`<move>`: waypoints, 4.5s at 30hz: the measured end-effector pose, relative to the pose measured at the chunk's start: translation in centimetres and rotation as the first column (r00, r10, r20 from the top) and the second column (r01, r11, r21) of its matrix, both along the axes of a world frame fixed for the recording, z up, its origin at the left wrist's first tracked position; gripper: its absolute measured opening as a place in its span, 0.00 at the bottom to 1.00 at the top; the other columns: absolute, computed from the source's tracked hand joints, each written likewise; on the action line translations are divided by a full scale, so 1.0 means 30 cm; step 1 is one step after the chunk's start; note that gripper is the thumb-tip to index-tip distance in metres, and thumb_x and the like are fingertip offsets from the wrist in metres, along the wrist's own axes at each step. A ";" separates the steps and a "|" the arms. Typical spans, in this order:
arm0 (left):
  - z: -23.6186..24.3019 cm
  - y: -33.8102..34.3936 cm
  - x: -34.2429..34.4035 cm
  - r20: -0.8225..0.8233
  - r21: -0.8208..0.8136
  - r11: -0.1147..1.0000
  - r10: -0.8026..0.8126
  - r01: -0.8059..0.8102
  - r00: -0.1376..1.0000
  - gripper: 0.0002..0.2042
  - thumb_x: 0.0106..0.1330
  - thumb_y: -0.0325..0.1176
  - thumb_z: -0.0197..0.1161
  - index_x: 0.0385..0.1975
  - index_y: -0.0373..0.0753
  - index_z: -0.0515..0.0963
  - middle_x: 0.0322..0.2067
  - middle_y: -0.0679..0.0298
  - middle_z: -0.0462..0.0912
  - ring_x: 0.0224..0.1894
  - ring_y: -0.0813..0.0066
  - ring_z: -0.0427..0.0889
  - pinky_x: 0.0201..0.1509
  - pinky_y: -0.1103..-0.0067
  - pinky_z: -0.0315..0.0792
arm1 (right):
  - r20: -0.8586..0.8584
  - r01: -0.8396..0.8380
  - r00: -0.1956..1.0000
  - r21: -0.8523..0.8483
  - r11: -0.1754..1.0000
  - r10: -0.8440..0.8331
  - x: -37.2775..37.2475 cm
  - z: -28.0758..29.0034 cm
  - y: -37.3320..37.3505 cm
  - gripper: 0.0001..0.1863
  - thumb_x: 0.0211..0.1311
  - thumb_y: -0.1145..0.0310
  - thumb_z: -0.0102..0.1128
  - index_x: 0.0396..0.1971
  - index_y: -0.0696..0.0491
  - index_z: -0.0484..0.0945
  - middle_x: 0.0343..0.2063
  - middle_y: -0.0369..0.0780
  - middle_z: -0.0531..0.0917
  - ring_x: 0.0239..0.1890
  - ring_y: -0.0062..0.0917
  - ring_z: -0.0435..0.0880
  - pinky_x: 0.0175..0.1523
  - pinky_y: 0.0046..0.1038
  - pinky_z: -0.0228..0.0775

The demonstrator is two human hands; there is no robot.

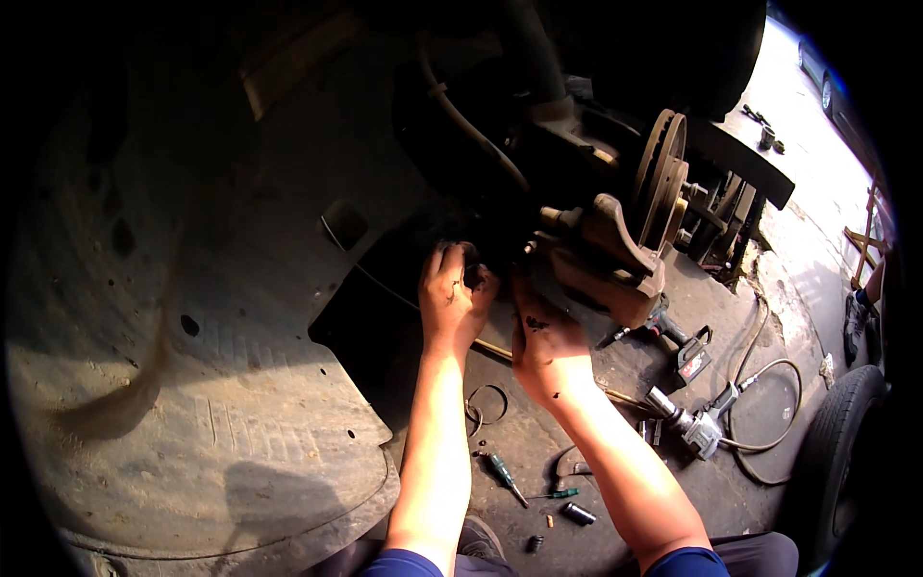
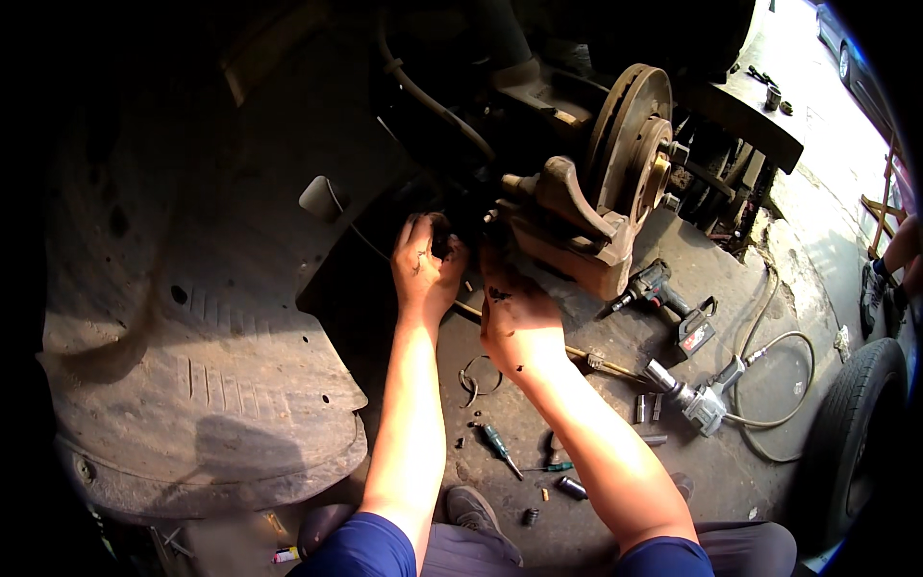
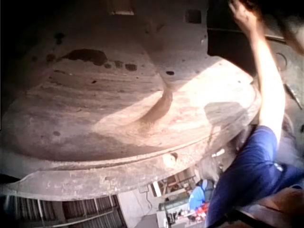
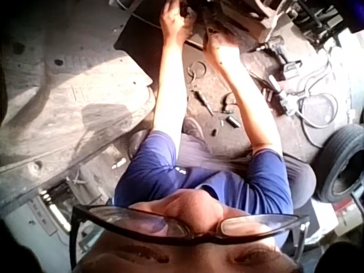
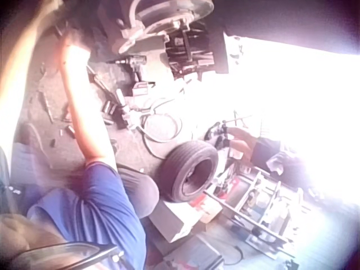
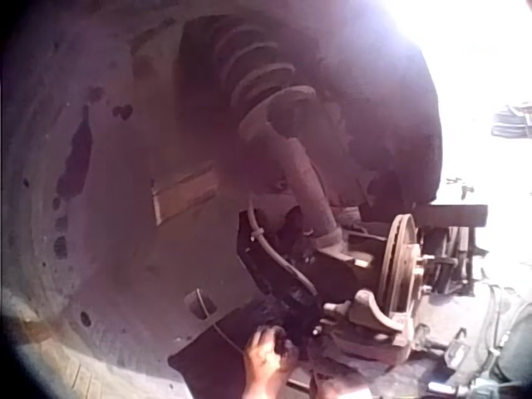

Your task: The person works on a car's wheel assembly, using tools to adjust components. They then walk through the garage, clean their hands, and handle a rubber boot and a metal part.

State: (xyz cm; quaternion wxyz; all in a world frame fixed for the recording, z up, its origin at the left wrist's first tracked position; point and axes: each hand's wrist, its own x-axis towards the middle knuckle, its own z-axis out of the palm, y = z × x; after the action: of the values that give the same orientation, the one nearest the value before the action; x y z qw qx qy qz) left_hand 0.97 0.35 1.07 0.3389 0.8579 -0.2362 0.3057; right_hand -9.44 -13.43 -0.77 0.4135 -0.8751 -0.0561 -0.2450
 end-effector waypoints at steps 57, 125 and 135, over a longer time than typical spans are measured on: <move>-0.365 0.221 0.020 -0.268 -0.940 0.283 -0.259 -0.193 0.928 0.05 0.71 0.23 0.55 0.43 0.34 0.75 0.37 0.60 0.79 0.39 0.68 0.80 0.49 0.73 0.77 | -0.111 0.115 0.981 -0.336 0.935 -0.160 0.187 0.110 0.181 0.34 0.65 0.72 0.60 0.71 0.66 0.67 0.34 0.46 0.86 0.33 0.34 0.91 0.31 0.29 0.84; -0.677 -0.070 -0.065 -0.526 -0.847 0.409 -0.736 -0.339 0.427 0.18 0.62 0.32 0.68 0.52 0.35 0.82 0.39 0.57 0.88 0.40 0.63 0.86 0.43 0.68 0.78 | -0.083 -0.048 0.993 0.323 0.945 0.079 0.076 -0.296 0.128 0.20 0.82 0.58 0.50 0.59 0.59 0.72 0.51 0.59 0.81 0.52 0.55 0.79 0.58 0.42 0.71; -0.554 0.005 -0.137 -0.582 -0.532 0.847 -0.384 0.021 0.717 0.13 0.66 0.33 0.65 0.48 0.35 0.83 0.36 0.51 0.88 0.39 0.57 0.88 0.43 0.65 0.79 | 0.006 -0.141 0.990 0.178 0.974 0.142 0.082 -0.311 0.145 0.31 0.64 0.70 0.57 0.66 0.67 0.71 0.53 0.62 0.79 0.49 0.61 0.79 0.59 0.49 0.73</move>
State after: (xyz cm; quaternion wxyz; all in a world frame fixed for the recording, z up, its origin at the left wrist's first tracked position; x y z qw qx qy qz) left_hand -3.13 0.49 -15.54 0.6381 0.7620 -0.1093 -0.0142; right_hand -6.98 -9.09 -10.12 0.5067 -0.8292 -0.0949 -0.2160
